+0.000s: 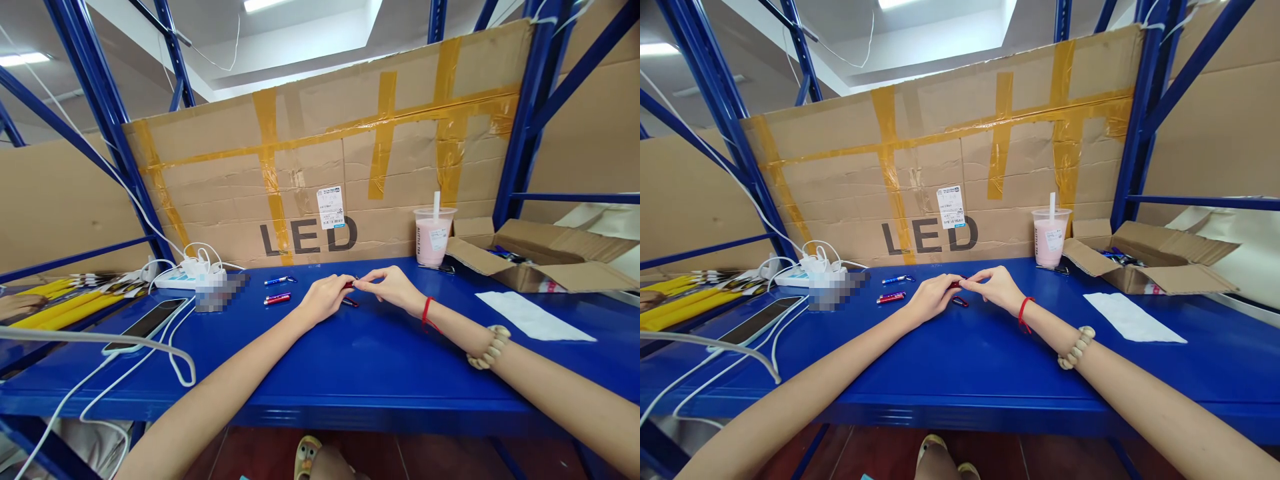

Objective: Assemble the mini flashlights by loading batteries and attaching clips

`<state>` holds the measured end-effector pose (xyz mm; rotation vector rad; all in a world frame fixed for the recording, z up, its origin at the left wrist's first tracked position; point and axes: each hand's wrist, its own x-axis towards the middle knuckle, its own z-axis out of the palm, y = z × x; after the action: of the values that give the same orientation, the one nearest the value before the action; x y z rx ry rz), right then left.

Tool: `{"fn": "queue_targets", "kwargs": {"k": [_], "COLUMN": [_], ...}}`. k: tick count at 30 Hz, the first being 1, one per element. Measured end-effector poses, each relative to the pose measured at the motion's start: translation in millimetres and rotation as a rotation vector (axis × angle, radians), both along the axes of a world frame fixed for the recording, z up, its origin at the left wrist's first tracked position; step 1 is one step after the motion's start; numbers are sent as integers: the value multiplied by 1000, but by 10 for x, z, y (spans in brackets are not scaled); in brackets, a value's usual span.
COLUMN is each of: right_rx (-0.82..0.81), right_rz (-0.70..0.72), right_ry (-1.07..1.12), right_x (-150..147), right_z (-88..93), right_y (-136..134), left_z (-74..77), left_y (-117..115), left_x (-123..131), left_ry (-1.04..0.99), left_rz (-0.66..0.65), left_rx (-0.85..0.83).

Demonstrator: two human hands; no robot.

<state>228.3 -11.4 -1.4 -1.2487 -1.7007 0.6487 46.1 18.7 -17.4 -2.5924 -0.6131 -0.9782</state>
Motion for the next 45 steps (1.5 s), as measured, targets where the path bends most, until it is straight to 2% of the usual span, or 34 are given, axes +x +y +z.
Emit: {"fn": "queue_targets", "kwargs": {"k": [7,14,17,22,26,29,32,37,39,45], "right_rx": [-55,29,174,585,669,659,575,146,47,-6], "right_rz": [20,81,98,139,85,62,70,211,235,270], "right_ry": [27,-36,-178,-558,-727,-683,-489,-152,-61,21], "right_x": [-14,40,64,84,69,16,-56,-127,-131,-104], "right_z": [48,20,19,63,60,48,37,-13,-37,-16], "right_y": [-44,13,16,-59,-113,-147,-173,-158,-132,-69], "left_z": [-5,48,102,143,91,52,43,48,48,78], "left_y": [10,-23,-37,-75,-111,-119,-113,-106,-110,-132], "left_x": [8,1,-24,-45,-7,18,20,9,16,62], "left_ry": [69,44,97,123,54,-25,-64,4,14,-31], "left_rz": [62,28,37,23,-45,-71,-48,68,101,65], "left_rx": [-52,-97,-43,-12,-50,-13,55,118,129,28]}}
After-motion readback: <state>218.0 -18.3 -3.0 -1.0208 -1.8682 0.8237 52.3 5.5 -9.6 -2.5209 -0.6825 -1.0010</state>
